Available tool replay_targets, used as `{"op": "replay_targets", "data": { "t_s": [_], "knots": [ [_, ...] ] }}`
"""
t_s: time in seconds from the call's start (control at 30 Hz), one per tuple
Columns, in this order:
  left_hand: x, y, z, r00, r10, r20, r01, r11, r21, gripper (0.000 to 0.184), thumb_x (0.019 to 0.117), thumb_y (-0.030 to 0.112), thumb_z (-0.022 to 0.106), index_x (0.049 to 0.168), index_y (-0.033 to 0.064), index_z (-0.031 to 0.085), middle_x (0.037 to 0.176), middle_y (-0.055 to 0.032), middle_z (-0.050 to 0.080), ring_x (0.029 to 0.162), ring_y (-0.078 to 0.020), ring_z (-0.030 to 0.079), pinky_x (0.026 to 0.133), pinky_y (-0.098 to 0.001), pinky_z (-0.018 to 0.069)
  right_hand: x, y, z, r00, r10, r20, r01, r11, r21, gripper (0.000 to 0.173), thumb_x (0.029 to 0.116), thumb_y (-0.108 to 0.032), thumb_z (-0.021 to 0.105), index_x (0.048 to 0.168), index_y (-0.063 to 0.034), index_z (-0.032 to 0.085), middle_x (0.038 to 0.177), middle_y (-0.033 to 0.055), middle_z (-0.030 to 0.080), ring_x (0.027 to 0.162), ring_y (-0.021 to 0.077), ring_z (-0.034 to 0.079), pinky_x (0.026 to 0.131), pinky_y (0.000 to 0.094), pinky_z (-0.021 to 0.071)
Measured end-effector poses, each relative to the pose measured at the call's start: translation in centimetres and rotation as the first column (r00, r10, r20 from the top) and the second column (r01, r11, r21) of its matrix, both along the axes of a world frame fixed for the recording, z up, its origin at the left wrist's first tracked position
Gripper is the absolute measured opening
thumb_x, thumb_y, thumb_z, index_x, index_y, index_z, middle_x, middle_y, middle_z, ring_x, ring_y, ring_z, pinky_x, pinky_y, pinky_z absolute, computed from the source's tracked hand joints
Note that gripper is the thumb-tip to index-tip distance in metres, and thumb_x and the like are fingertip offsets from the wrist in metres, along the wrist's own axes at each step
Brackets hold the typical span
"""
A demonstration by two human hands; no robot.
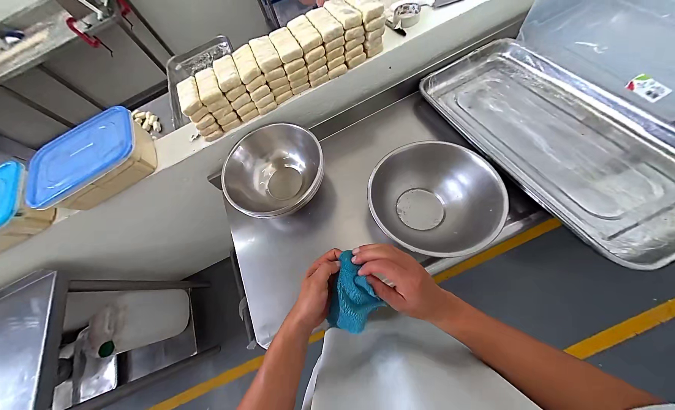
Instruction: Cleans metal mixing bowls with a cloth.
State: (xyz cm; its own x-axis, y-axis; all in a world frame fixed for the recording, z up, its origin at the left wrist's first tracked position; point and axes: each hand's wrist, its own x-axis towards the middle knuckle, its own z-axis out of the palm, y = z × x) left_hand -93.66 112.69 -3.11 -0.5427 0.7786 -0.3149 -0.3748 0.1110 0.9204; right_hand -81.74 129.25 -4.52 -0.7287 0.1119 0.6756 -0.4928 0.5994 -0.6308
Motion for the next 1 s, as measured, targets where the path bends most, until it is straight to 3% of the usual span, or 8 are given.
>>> {"op": "replay_targets", "data": {
  "t_s": [0.13, 0.27, 0.33, 0.43, 0.53, 0.63, 0.77, 1.0],
  "knots": [
    [-1.1, 0.1, -1.2, 0.904, 0.000, -0.428, -0.037, 0.996, -0.078, 0.027, 0.1061, 0.016, 0.042, 0.114, 0.0047, 0.066, 0.098, -0.0026, 0.071, 0.091, -0.0113, 0.068, 0.083, -0.0329, 0.0582, -0.8, -0.7, 4.1, 0.959, -0.085, 0.270, 0.155, 0.956, -0.249, 0.015, 0.0998, -0.018, 0.057, 0.100, -0.0071, 0.067, 0.077, -0.0041, 0.064, 0.067, -0.0002, 0.061, 0.060, 0.0176, 0.0541],
    [-0.8, -0.6, 1.2, 0.836, 0.076, -0.544, 0.005, 0.989, 0.147, 0.041, 0.0981, 0.041, 0.062, 0.128, 0.0124, 0.063, 0.119, 0.0004, 0.069, 0.111, -0.0120, 0.065, 0.097, -0.0348, 0.0552, -2.5, -0.4, 7.2, 0.897, -0.110, 0.428, 0.227, 0.946, -0.231, 0.009, 0.0951, -0.016, 0.065, 0.096, -0.0107, 0.072, 0.062, -0.0070, 0.055, 0.049, -0.0001, 0.048, 0.045, 0.0152, 0.0418],
    [-1.2, -0.4, 1.9, 0.801, 0.017, -0.598, 0.079, 0.988, 0.135, 0.054, 0.0926, 0.047, 0.070, 0.133, 0.0113, 0.062, 0.123, 0.0010, 0.067, 0.116, -0.0101, 0.063, 0.102, -0.0362, 0.0529, -2.9, -0.3, 8.5, 0.865, -0.036, 0.500, 0.233, 0.913, -0.336, 0.007, 0.0966, -0.015, 0.066, 0.096, -0.0111, 0.072, 0.062, -0.0051, 0.056, 0.049, 0.0030, 0.050, 0.044, 0.0173, 0.0429],
    [-2.5, -0.1, 1.6, 0.779, 0.009, -0.627, 0.112, 0.982, 0.154, 0.018, 0.0971, 0.021, 0.068, 0.108, 0.0078, 0.073, 0.099, 0.0013, 0.073, 0.096, -0.0073, 0.069, 0.090, -0.0319, 0.0584, -2.7, 0.0, 9.2, 0.816, 0.113, 0.567, 0.197, 0.868, -0.456, 0.010, 0.0958, -0.020, 0.071, 0.100, -0.0110, 0.072, 0.063, -0.0019, 0.059, 0.051, 0.0064, 0.053, 0.045, 0.0194, 0.0445],
    [-3.8, -1.0, 2.7, 0.852, -0.045, -0.522, 0.180, 0.961, 0.211, 0.019, 0.1029, 0.018, 0.057, 0.100, 0.0099, 0.074, 0.091, 0.0039, 0.074, 0.088, -0.0042, 0.070, 0.084, -0.0272, 0.0591, -1.1, 0.6, 8.7, 0.648, 0.116, 0.753, 0.156, 0.947, -0.280, 0.031, 0.0890, -0.032, 0.080, 0.114, -0.0159, 0.072, 0.079, -0.0018, 0.067, 0.068, 0.0064, 0.063, 0.061, 0.0249, 0.0541],
    [-5.1, -1.4, 3.1, 0.885, -0.081, -0.459, 0.203, 0.954, 0.222, 0.026, 0.1049, 0.017, 0.050, 0.095, 0.0127, 0.074, 0.084, 0.0073, 0.073, 0.080, -0.0007, 0.068, 0.076, -0.0215, 0.0579, 1.5, 1.0, 7.8, 0.491, 0.044, 0.870, 0.096, 0.990, -0.105, 0.022, 0.0969, -0.020, 0.067, 0.116, -0.0097, 0.071, 0.094, 0.0057, 0.071, 0.084, 0.0147, 0.066, 0.076, 0.0391, 0.0552],
    [-7.9, 1.2, 4.3, 0.900, -0.054, -0.433, 0.101, 0.991, 0.087, 0.021, 0.1025, 0.011, 0.052, 0.104, 0.0092, 0.073, 0.088, 0.0028, 0.074, 0.081, -0.0058, 0.070, 0.077, -0.0259, 0.0594, 4.2, 4.3, 7.7, 0.599, -0.175, 0.782, 0.288, 0.958, -0.005, 0.014, 0.0978, -0.012, 0.058, 0.102, -0.0117, 0.072, 0.076, -0.0022, 0.064, 0.066, 0.0069, 0.060, 0.059, 0.0304, 0.0511],
    [-8.5, 9.3, 10.8, 0.789, 0.003, -0.614, 0.251, 0.911, 0.327, 0.018, 0.1025, 0.005, 0.055, 0.114, 0.0027, 0.069, 0.098, -0.0001, 0.073, 0.088, -0.0056, 0.069, 0.082, -0.0228, 0.0588, 4.5, 11.5, 14.2, 0.732, -0.474, 0.489, 0.464, 0.873, 0.152, 0.025, 0.0962, -0.012, 0.054, 0.112, -0.0131, 0.073, 0.098, -0.0076, 0.072, 0.086, -0.0050, 0.065, 0.077, 0.0158, 0.0549]
  ]
}}
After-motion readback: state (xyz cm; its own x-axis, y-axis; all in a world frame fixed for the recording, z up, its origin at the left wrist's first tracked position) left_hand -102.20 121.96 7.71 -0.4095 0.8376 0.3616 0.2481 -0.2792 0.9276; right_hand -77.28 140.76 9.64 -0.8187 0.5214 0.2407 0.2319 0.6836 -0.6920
